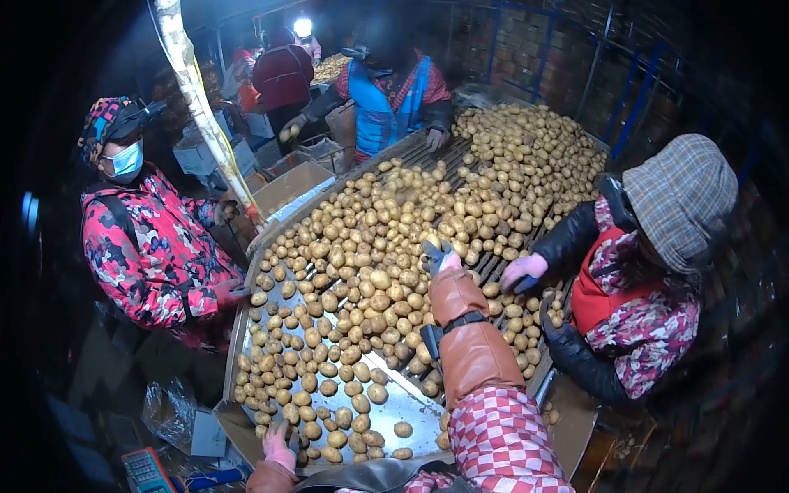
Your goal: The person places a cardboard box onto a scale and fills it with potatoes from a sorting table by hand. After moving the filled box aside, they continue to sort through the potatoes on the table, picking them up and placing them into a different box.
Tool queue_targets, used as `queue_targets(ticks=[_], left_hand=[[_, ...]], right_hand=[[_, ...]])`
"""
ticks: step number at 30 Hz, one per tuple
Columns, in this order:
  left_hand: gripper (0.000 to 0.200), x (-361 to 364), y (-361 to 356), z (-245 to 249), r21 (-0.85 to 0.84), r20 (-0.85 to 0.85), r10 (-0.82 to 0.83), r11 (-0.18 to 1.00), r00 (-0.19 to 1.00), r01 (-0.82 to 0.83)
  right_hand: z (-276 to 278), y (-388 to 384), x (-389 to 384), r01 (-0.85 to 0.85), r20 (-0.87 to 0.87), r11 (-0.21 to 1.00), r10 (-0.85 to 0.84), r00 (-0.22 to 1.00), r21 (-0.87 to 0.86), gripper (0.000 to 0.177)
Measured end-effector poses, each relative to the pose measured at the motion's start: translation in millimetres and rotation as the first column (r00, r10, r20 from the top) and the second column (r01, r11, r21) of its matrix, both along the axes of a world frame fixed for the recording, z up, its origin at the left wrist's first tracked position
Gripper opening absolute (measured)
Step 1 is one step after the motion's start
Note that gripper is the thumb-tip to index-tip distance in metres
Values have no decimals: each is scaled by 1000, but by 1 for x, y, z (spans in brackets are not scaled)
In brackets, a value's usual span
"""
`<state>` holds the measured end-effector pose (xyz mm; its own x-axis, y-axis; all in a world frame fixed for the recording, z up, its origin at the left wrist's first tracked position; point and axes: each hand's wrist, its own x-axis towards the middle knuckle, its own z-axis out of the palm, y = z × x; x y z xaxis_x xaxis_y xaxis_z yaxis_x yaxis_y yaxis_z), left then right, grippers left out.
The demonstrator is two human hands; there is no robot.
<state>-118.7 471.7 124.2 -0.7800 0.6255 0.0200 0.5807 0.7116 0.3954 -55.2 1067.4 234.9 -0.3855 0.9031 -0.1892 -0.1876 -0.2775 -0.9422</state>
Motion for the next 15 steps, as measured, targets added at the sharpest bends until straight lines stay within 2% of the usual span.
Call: queue_targets(ticks=[1, 2, 3, 5, 7, 8, 11, 14, 15], left_hand=[[47, -2, 1, 3, -1, 2, -7, 1000, 1000, 7], [47, -4, 4, 7, 41, 32, -56, 998, 998, 54], [48, -6, 7, 9, 87, 59, -107, 991, 993, 101], [54, -9, 16, 20, 73, 113, -148, 987, 983, 140], [61, -7, 33, 42, -121, 142, -208, 967, 968, 226], [70, -8, 40, 43, -216, 178, -202, 947, 963, 238], [75, -16, 53, 27, -252, 210, -185, 939, 960, 236], [79, -16, 59, 43, -264, 250, -199, 928, 948, 264], [79, -16, 58, 46, -267, 243, -218, 922, 945, 281]], right_hand=[[-11, -3, 10, 19, -67, 999, -21, 998, -28, 49], [-32, 3, 23, -35, -145, 991, 15, 989, -133, 43], [-68, 18, 38, -135, -278, 956, 61, 959, -258, 44], [-48, -32, 70, -58, -182, 972, 17, 983, -226, 44], [-70, -52, 87, 66, -33, 979, -73, 997, -194, 35], [-68, -69, 96, 97, -246, 911, -208, 947, -400, 32], [-180, -11, 91, 10, -102, 937, -49, 994, -349, 27], [25, -87, 48, -4, -265, 924, -106, 958, -382, 28], [42, -68, 34, -117, -379, 924, -32, 925, -364, 27]])
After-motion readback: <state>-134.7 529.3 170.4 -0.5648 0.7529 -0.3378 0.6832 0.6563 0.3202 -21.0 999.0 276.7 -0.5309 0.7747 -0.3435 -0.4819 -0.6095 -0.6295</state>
